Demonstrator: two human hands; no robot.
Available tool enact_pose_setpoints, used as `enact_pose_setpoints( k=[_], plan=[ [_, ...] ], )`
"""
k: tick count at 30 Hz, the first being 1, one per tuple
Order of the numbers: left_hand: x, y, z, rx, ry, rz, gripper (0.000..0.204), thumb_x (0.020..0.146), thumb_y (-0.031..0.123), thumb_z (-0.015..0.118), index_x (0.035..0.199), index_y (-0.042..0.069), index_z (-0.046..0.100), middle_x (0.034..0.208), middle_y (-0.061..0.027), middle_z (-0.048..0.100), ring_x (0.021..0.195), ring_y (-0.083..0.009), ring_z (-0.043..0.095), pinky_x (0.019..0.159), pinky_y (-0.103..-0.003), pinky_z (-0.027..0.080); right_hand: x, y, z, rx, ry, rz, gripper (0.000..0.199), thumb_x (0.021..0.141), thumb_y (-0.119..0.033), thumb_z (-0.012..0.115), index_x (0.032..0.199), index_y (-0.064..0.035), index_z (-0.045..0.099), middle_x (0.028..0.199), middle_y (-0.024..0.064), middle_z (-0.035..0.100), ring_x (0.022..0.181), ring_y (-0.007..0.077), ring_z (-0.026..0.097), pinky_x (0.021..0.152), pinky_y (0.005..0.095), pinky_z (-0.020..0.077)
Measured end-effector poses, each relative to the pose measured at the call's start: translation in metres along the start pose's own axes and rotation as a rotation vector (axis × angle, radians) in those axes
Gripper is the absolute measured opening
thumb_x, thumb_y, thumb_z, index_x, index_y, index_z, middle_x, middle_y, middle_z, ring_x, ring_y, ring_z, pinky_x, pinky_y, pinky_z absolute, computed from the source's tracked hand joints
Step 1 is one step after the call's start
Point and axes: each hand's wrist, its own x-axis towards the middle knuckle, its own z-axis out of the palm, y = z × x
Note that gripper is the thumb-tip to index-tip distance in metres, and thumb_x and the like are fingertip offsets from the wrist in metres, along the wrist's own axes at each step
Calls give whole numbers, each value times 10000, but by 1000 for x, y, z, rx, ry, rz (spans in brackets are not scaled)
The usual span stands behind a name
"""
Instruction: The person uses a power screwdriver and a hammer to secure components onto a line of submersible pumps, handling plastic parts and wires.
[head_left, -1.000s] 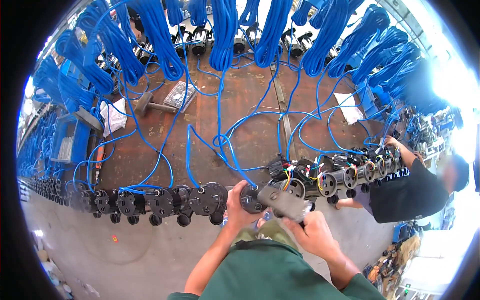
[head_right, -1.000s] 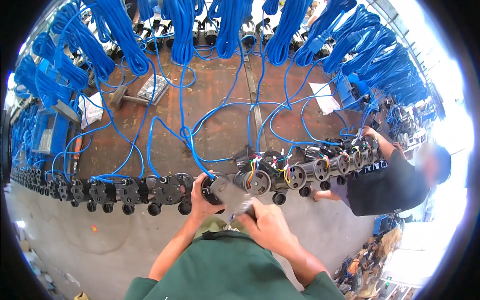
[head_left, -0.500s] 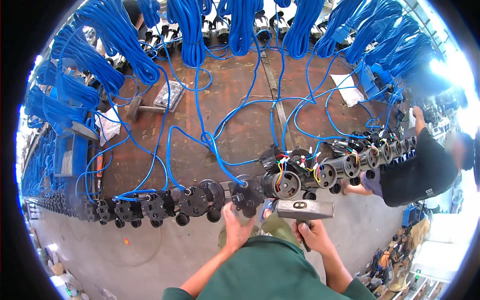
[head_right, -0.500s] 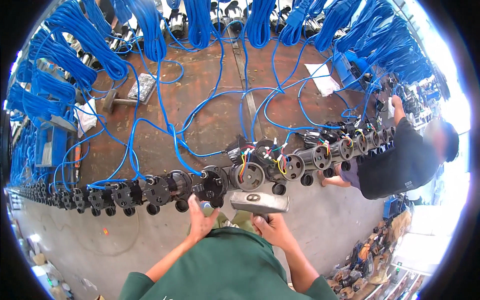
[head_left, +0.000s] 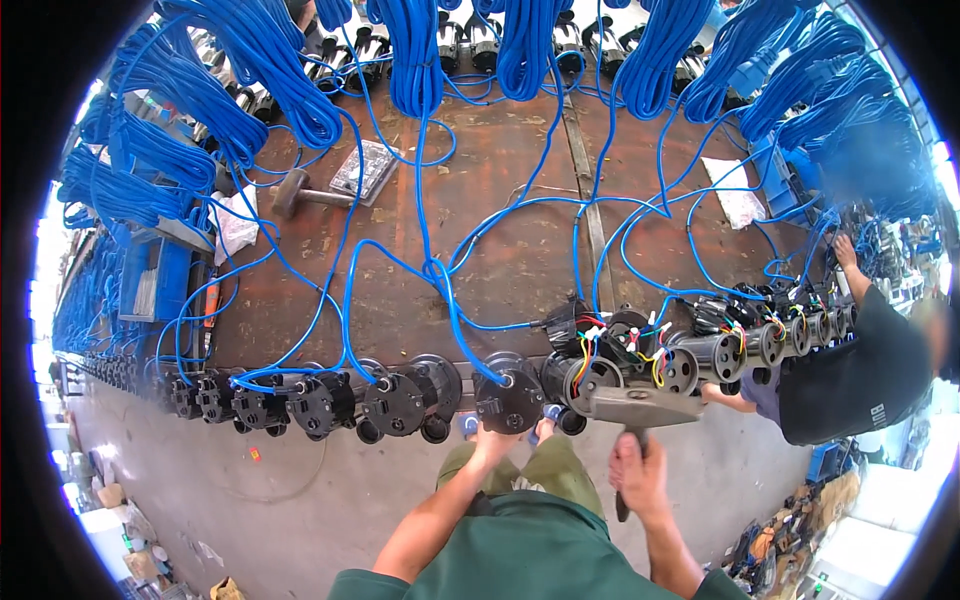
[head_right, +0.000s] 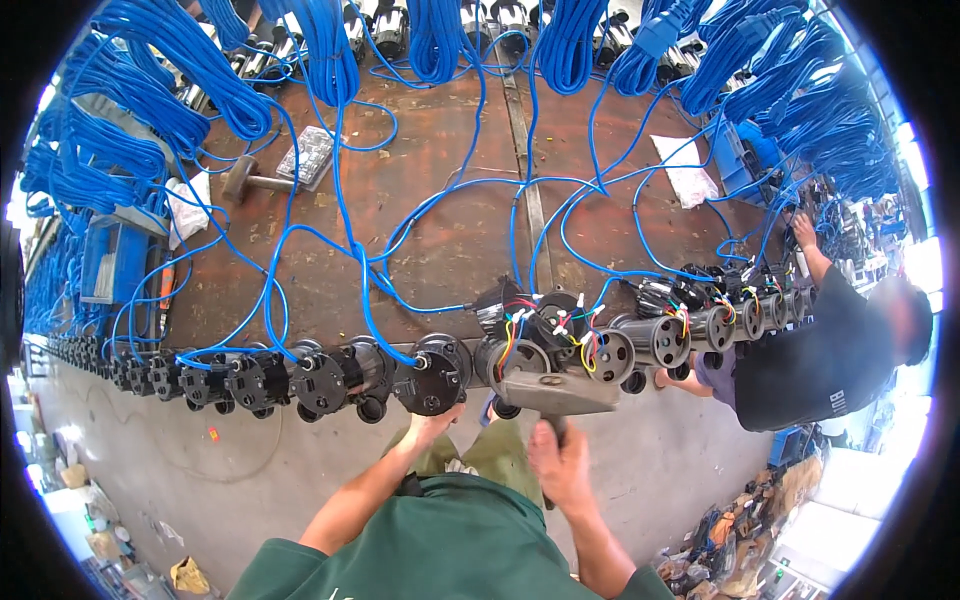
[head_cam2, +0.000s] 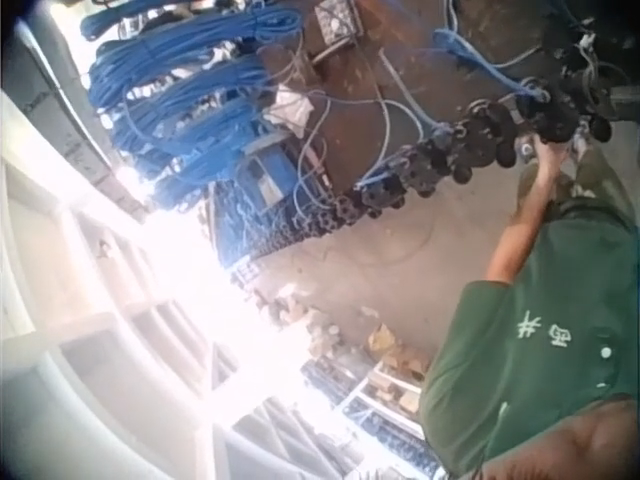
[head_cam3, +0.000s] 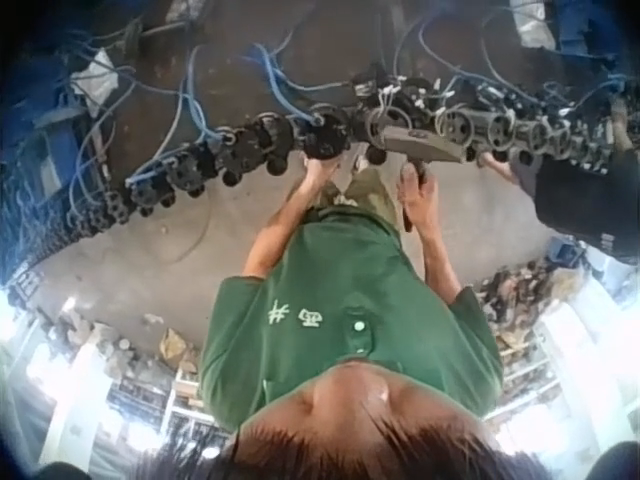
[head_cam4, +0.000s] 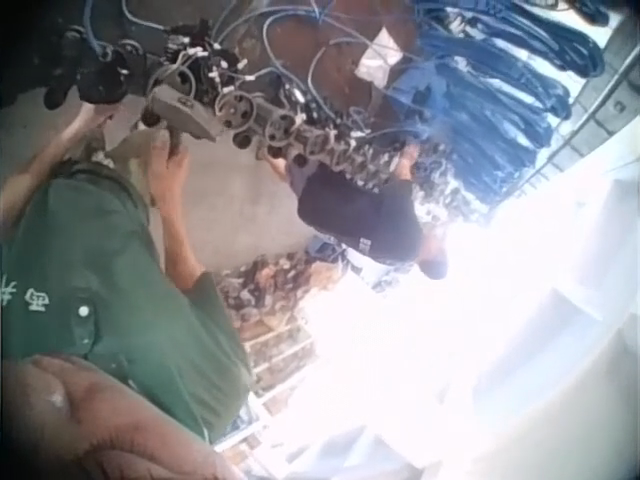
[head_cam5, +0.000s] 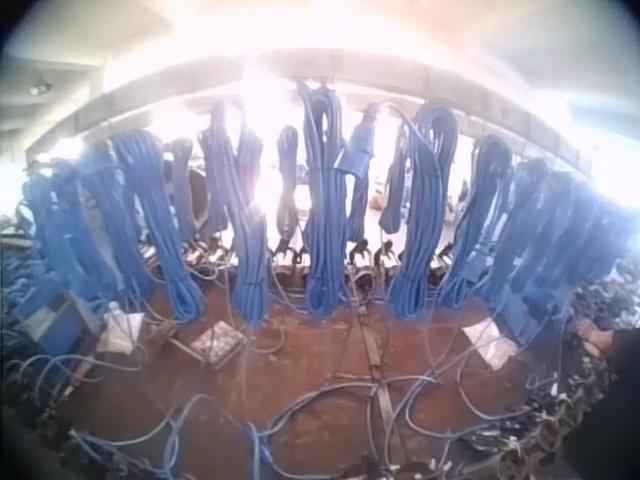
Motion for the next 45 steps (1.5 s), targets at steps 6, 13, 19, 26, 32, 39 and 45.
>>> enact_pose_setpoints(
  k=[6, 13, 19, 26, 32, 39, 45],
  plan=[
    [2, 36, -11, 19, -65, 121, 286, 854, 156, 807, 1110, 85, 699, 982, -49, 704, 883, -206, 663, 744, -370, 538, 1, -1, -3, -540, -146, 127, 407, 1055, -405, 648, 986, -6, 603, 687, -3, 564, 640, 93, 519, 570, 327, 442],
    [5, -5, -7, -14, 24, 156, 119, 861, 40, 760, 944, 67, 679, 785, 12, 644, 671, -102, 604, 575, -297, 501, 11, 17, 11, -197, 27, 57, 342, 1069, -327, 627, 930, -16, 600, 663, 10, 565, 621, 101, 527, 543, 310, 442],
    [-1, 16, -13, -90, -6, 86, 98, 878, 62, 761, 941, 70, 686, 811, 19, 650, 693, -99, 607, 580, -294, 505, -10, -6, -4, -431, -84, 252, 385, 1043, -364, 643, 930, 4, 624, 689, 24, 588, 644, 105, 504, 571, 330, 441],
    [6, -52, -1, -30, 31, 150, 194, 875, 33, 755, 1046, 79, 676, 863, 14, 657, 701, -114, 608, 584, -299, 516, 16, 8, 14, -574, 25, -173, 368, 1065, -360, 605, 913, -26, 592, 628, 10, 520, 592, 143, 500, 549, 363, 428],
    [3, -13, -20, 142, -42, 246, 316, 819, 40, 776, 1116, 100, 685, 853, -8, 675, 687, -150, 615, 575, -339, 503, -3, -4, 10, -512, -155, 242, 339, 1036, -309, 664, 1080, 27, 669, 702, 70, 596, 668, 130, 502, 623, 351, 459],
    [8, -41, -4, 57, -15, 88, 297, 785, 119, 795, 1068, 49, 739, 949, -120, 758, 872, -314, 728, 749, -428, 581, -3, -15, -7, -178, -5, 197, 355, 1067, -348, 654, 908, -38, 587, 688, -42, 549, 585, 52, 475, 522, 256, 391],
    [4, -28, -10, 64, -63, 51, 252, 815, 71, 825, 1025, 65, 686, 810, 0, 679, 641, -128, 614, 565, -316, 495, -13, 24, 4, -260, -15, 183, 341, 1037, -315, 697, 964, 14, 644, 680, -32, 541, 635, 70, 450, 554, 306, 396]
  ],
)
